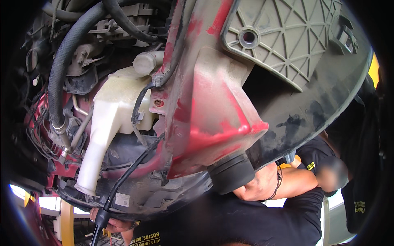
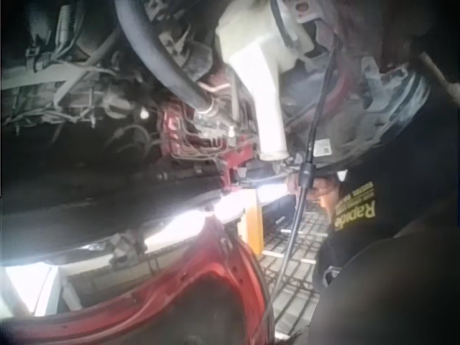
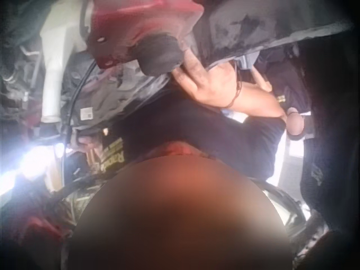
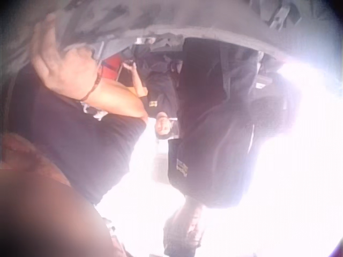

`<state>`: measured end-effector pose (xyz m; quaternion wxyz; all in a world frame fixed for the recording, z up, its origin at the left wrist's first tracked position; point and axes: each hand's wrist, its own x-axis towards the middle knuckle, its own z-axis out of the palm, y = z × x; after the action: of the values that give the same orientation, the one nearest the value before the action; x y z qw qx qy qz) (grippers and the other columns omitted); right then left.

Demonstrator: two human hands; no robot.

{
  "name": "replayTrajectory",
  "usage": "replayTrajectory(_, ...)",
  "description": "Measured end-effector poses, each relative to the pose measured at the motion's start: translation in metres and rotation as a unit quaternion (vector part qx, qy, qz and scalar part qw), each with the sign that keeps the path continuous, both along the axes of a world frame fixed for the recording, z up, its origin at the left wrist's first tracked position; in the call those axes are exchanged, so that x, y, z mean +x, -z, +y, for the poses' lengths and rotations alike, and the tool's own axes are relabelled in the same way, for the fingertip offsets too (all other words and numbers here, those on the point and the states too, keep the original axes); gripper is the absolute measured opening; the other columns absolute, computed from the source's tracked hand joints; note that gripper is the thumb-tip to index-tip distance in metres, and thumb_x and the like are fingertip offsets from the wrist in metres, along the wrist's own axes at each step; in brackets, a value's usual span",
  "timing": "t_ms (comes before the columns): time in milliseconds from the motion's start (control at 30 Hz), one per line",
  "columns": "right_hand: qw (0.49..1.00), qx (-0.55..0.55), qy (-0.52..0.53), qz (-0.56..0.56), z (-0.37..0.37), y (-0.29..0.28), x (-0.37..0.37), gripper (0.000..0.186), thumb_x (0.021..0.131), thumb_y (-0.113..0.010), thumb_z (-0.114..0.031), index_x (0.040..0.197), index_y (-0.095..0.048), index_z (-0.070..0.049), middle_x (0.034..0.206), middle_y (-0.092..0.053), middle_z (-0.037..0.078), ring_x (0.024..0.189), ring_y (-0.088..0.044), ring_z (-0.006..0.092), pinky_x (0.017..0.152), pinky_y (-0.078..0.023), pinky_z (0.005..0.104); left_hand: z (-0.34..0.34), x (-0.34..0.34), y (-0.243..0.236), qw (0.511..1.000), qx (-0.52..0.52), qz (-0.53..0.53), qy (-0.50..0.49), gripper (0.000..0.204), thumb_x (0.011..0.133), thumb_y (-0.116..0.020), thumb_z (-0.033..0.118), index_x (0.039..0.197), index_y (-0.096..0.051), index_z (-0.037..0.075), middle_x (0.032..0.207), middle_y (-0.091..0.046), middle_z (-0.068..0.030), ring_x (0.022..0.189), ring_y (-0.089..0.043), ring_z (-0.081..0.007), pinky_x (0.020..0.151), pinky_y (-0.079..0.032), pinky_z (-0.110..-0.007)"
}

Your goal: The person works under the hood of a red car, using a wrench to tighten bolts on the engine components. They adjust their position and reach into the engine bay to secure parts while another person stands nearby.

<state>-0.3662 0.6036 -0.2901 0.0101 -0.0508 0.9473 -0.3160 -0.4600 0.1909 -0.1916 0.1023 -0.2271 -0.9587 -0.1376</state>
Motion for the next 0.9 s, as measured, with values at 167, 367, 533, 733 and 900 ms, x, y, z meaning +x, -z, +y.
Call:
replayTrajectory(167,0.994,0.008,-0.104,0.034,0.009,0.01,-0.002,0.034,0.077,-0.068,-0.014,0.109,-0.08,-0.013,0.112,-0.072,0.003,0.108,-0.07,0.0151,0.068,-0.063,0.0408,-0.012,0.008,-0.01,0.999,-0.02,-0.036,-0.035,0.044,0.1,-0.045,0.033,0.108,-0.064,-0.005,0.102,-0.06,-0.0191,0.1,-0.057,-0.0322,0.094,-0.045,-0.048)
replayTrajectory(367,0.994,0.03,-0.088,0.057,0.001,0.013,0.01,0.038,0.077,-0.067,-0.014,0.113,-0.078,-0.012,0.117,-0.071,0.007,0.099,-0.073,0.0261,0.079,-0.061,0.0473,-0.028,0.014,-0.015,0.997,-0.038,-0.047,-0.042,0.043,0.099,-0.044,0.039,0.111,-0.061,0.001,0.103,-0.057,-0.0172,0.099,-0.053,-0.0326,0.09,-0.042,-0.051)
replayTrajectory(533,0.994,-0.023,-0.104,0.03,0.003,0.013,0.013,0.032,0.076,-0.068,-0.018,0.106,-0.08,-0.016,0.117,-0.07,0.003,0.103,-0.071,0.0192,0.077,-0.062,0.0444,-0.03,0.014,-0.013,0.998,-0.025,-0.044,-0.026,0.044,0.099,-0.045,0.04,0.11,-0.061,0.001,0.102,-0.057,-0.0174,0.099,-0.053,-0.0329,0.091,-0.042,-0.051)
replayTrajectory(733,0.98,-0.058,-0.174,0.08,0.006,0.018,0.014,0.031,0.076,-0.066,-0.014,0.104,-0.079,-0.014,0.122,-0.07,0.003,0.114,-0.068,0.0171,0.087,-0.059,0.0392,-0.019,0.008,-0.012,0.999,-0.025,-0.047,-0.011,0.043,0.102,-0.046,0.034,0.11,-0.064,-0.005,0.108,-0.062,-0.0193,0.104,-0.058,-0.0325,0.094,-0.046,-0.048)
replayTrajectory(900,0.992,-0.064,-0.08,0.073,-0.007,0.017,0.031,0.044,0.086,-0.064,-0.011,0.129,-0.07,-0.014,0.133,-0.07,0.005,0.088,-0.065,0.0102,0.079,-0.053,0.0324,-0.006,0.007,0.001,0.999,0.028,-0.026,-0.012,0.039,0.102,-0.047,0.026,0.108,-0.067,-0.007,0.112,-0.063,-0.0209,0.108,-0.059,-0.0339,0.098,-0.045,-0.047)
